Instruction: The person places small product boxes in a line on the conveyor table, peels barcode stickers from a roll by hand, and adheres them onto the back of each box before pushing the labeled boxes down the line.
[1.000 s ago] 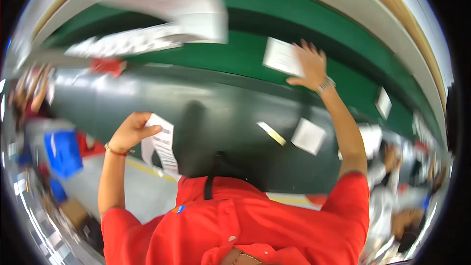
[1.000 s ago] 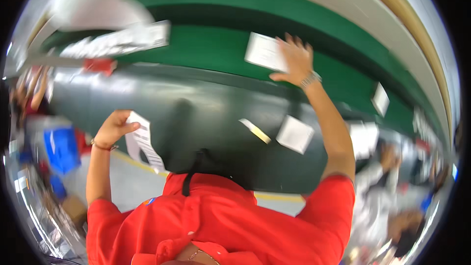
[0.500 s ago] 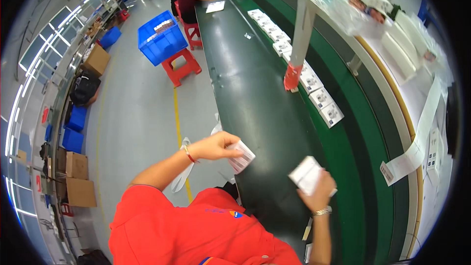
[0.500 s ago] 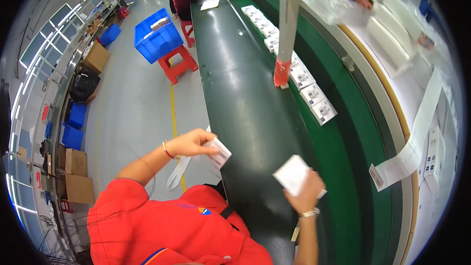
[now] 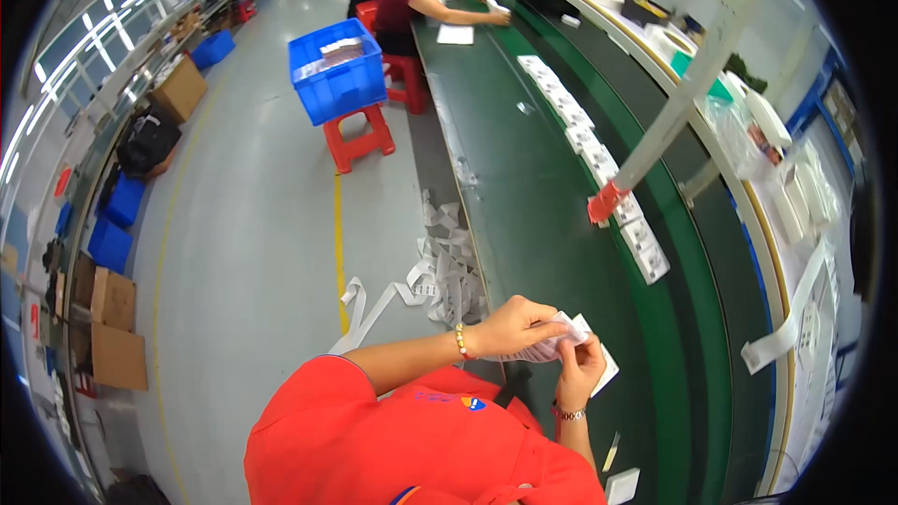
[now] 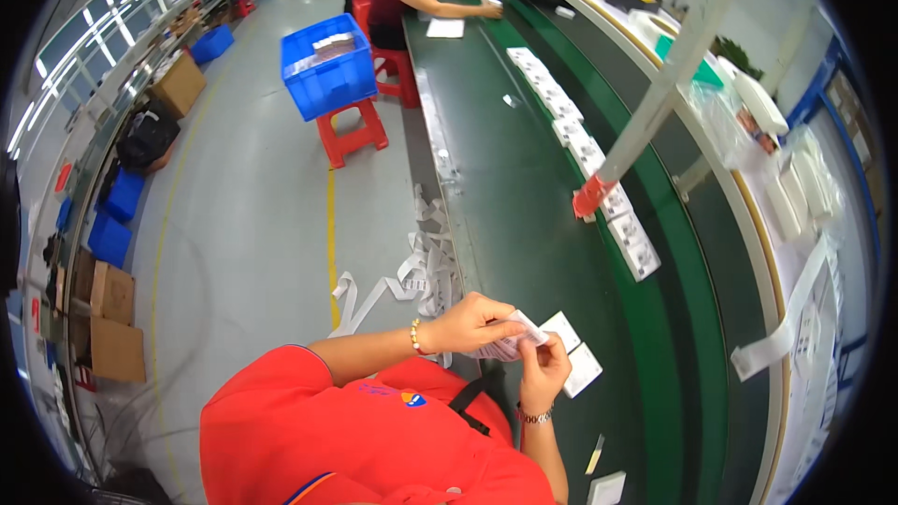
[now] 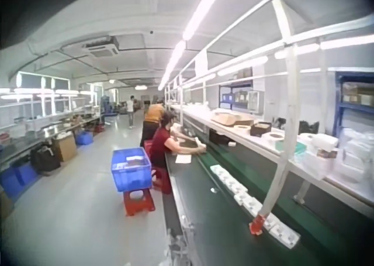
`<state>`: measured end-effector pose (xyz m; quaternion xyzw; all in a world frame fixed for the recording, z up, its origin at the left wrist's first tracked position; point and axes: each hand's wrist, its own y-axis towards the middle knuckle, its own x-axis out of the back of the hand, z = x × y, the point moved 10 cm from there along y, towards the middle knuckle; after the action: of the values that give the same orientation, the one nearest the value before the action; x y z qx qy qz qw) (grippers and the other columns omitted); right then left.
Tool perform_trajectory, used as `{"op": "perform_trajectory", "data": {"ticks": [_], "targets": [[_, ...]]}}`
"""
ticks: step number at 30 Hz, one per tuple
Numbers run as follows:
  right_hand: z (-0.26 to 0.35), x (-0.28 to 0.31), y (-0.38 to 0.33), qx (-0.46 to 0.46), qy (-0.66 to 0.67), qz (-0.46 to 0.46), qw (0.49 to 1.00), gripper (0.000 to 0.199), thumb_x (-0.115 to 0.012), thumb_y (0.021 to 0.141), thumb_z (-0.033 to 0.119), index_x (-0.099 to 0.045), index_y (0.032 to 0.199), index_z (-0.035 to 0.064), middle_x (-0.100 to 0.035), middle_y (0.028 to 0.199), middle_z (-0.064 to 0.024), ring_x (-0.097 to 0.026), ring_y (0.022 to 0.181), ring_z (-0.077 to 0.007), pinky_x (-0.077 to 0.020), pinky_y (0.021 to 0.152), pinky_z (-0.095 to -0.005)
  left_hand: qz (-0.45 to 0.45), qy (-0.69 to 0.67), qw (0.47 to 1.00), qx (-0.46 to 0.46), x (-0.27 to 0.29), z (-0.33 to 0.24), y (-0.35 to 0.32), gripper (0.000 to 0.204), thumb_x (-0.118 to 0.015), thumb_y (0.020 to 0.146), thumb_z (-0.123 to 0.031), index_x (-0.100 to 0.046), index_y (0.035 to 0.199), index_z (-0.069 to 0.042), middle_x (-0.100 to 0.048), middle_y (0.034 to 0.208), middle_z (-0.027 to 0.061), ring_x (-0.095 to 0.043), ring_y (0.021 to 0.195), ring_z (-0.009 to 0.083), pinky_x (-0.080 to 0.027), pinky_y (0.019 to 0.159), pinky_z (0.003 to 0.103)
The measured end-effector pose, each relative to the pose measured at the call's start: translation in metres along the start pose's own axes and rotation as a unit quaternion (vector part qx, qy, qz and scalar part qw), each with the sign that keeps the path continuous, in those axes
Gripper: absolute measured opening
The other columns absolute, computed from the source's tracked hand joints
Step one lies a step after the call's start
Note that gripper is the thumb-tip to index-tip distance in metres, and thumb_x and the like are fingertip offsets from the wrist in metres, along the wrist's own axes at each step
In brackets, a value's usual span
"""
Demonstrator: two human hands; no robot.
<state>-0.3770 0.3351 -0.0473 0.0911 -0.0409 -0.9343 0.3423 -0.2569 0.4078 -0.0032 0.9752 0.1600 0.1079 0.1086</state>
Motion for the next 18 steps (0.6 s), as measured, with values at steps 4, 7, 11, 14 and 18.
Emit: {"op": "perform_trajectory", "data": {"ticks": [4,7,11,14,18], "targets": [[-0.001,0.015,-0.009,-0.055,-0.167,-0.087,0.981,0.01,-0.059,0.087,0.007,-0.061,0.082,-0.0006,-0.059,0.072,-0.0016,-0.054,0.064,-0.0073,-0.0442,0.058,-0.0215,0.087,0.078,0.993,-0.014,-0.016,0.01,0.011,0.023,-0.065,0.085,-0.025,-0.065,0.093,-0.004,-0.063,0.069,0.0109,-0.059,0.058,0.0138,-0.045,0.053,0.029],[0.0,0.028,-0.014,0.008,-0.159,-0.077,0.984,0.018,-0.057,0.088,0.017,-0.063,0.077,0.0032,-0.061,0.069,-0.0045,-0.057,0.06,-0.0104,-0.0466,0.053,-0.0275,0.145,0.045,0.988,0.042,-0.049,0.023,0.021,0.022,-0.067,0.083,-0.014,-0.058,0.099,-0.001,-0.064,0.089,0.0084,-0.061,0.078,0.0131,-0.052,0.067,0.029],[0.005,0.057,-0.002,0.058,-0.005,-0.189,0.98,0.011,-0.066,0.079,0.011,-0.062,0.075,0.0014,-0.064,0.075,-0.0061,-0.058,0.064,-0.0099,-0.0461,0.056,-0.0273,0.146,-0.025,0.986,0.071,-0.067,0.031,0.037,0.015,-0.06,0.088,-0.005,-0.057,0.099,0.003,-0.061,0.093,0.008,-0.059,0.083,0.0125,-0.049,0.071,0.025],[0.011,0.105,-0.03,0.002,-0.012,-0.251,0.968,0.01,-0.069,0.075,0.01,-0.063,0.075,0.0022,-0.062,0.079,-0.0054,-0.057,0.07,-0.0086,-0.0457,0.06,-0.0265,0.206,0.032,0.977,-0.044,-0.109,0.029,0.052,0.015,-0.058,0.089,-0.007,-0.057,0.098,0.006,-0.062,0.092,0.0064,-0.058,0.079,0.0107,-0.047,0.07,0.025],[0.054,0.153,-0.094,0.142,-0.096,-0.416,0.893,0.012,-0.071,0.073,0.01,-0.063,0.079,0.0023,-0.057,0.083,-0.0042,-0.056,0.074,-0.0107,-0.0463,0.067,-0.0245,0.286,0.151,0.946,0.004,-0.156,0.037,0.06,0.022,-0.062,0.088,-0.016,-0.063,0.098,0.003,-0.065,0.087,0.0096,-0.06,0.076,0.0155,-0.048,0.067,0.027]]}}
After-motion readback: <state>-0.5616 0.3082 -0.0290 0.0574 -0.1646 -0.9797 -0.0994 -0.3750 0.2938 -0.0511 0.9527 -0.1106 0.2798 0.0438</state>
